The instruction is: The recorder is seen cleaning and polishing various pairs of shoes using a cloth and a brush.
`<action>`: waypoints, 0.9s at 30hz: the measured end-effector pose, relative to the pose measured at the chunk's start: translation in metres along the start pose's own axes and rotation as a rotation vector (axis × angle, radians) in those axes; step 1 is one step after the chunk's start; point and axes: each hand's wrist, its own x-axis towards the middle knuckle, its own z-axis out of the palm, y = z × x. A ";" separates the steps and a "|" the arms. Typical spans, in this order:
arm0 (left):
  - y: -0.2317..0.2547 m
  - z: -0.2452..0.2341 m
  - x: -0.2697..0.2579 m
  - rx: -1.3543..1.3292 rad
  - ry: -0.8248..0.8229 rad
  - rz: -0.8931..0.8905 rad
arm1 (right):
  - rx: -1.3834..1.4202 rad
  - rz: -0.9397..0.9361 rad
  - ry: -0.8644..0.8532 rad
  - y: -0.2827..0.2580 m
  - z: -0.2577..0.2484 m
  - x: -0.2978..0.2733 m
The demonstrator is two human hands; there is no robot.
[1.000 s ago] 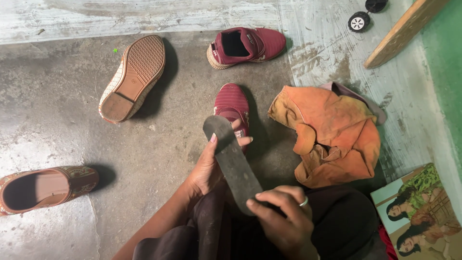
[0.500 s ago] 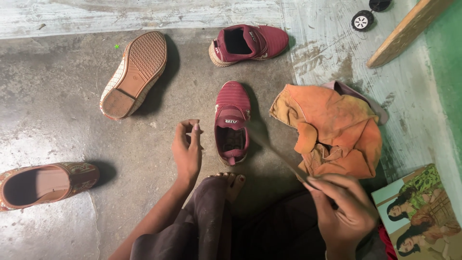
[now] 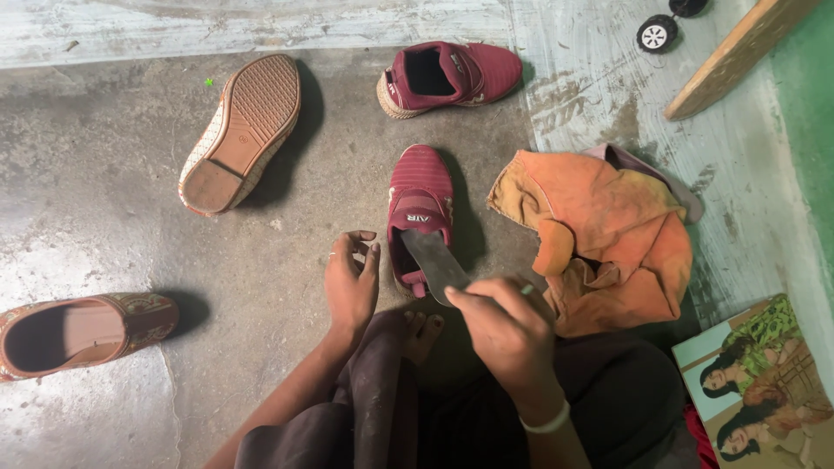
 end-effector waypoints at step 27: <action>-0.011 0.015 -0.014 0.117 -0.195 -0.032 | -0.188 0.065 -0.606 0.078 0.077 -0.004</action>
